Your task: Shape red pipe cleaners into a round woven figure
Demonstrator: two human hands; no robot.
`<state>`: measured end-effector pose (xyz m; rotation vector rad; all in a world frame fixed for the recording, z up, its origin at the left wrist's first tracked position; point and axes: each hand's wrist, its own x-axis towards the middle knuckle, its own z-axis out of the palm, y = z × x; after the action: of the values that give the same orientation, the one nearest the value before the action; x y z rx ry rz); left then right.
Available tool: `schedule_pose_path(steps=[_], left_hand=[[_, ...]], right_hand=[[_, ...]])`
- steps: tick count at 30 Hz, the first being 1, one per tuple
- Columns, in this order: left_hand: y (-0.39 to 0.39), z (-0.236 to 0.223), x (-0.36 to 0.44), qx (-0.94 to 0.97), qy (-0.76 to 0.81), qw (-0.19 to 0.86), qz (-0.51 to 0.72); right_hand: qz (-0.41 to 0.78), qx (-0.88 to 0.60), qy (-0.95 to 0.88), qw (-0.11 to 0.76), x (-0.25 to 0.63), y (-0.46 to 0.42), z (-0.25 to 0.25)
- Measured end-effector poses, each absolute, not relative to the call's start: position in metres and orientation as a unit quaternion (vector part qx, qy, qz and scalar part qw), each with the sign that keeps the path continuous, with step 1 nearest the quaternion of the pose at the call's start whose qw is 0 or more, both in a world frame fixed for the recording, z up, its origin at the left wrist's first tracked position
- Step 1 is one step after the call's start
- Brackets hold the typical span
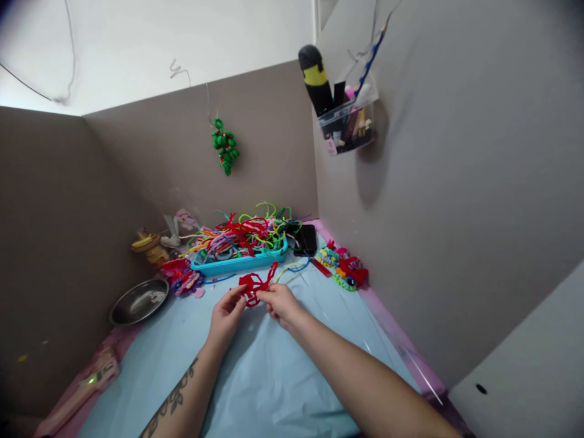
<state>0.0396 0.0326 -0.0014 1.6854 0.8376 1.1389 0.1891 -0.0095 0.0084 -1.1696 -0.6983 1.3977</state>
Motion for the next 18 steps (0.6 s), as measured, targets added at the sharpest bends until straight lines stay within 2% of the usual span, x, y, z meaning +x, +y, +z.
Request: schedule_pose_path(steps=[5,10,14,18], left_hand=[[0.0309,-0.001,0.0404,0.692,0.349,0.438,0.455],[0.0298,0.0005,0.0411,0.711,0.352,0.41,0.45],[0.0284,0.0012,0.0417,0.723,0.359,0.38,0.451],[0.0263,0.0016,0.0416,0.74,0.36,0.357,0.442]], right_hand=[[0.676,-0.431,-0.343,0.49,0.1892,-0.0127,0.0095],[0.642,-0.442,-0.42,0.464,0.1914,-0.0136,0.0113],[0.649,-0.479,-0.389,0.444,0.1935,-0.0138,0.0127],[0.697,-0.441,-0.352,0.443,0.1964,-0.0145,0.0115]])
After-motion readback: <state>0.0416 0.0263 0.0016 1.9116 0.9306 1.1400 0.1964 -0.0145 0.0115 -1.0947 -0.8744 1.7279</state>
